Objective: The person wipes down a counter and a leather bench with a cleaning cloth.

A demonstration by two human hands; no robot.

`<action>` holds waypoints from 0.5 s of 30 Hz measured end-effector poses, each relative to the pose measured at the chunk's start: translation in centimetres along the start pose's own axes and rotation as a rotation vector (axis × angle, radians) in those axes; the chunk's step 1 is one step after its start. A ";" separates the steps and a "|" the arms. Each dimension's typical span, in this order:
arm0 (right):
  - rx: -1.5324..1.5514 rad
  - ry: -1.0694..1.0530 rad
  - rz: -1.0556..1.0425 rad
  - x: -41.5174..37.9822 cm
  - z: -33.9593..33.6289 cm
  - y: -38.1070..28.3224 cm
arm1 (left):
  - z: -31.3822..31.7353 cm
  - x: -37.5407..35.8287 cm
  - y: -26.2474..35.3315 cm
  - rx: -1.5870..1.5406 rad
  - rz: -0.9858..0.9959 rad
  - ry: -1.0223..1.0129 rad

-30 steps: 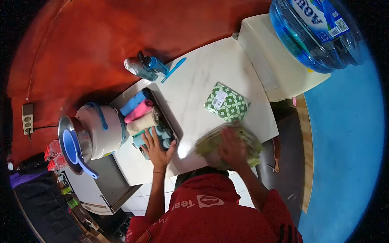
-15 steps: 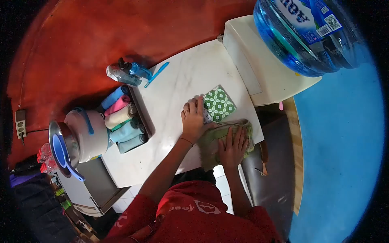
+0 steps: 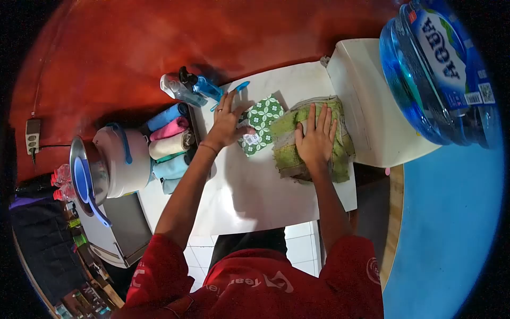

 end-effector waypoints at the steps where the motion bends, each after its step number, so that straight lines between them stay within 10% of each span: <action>1: -0.014 -0.014 0.000 0.2 0.1 0.1 | 0.2 1.1 -0.2 0.016 0.095 -0.007; 9: 0.078 0.052 -0.003 -0.5 -0.3 0.4 | 0.8 3.4 0.8 -0.065 -0.308 -0.484; 15: 0.032 0.053 -0.231 8.0 2.8 1.6 | 2.0 -0.7 1.3 -0.368 -0.308 -0.196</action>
Point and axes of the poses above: each hand's wrist, its own x-axis towards the middle knuckle, its own z-axis out of the palm, y = z × x, the point moved 3 cm from there along x, towards the middle knuckle, and after that the axes turned 2 degrees about y, right-handed, at the moved point
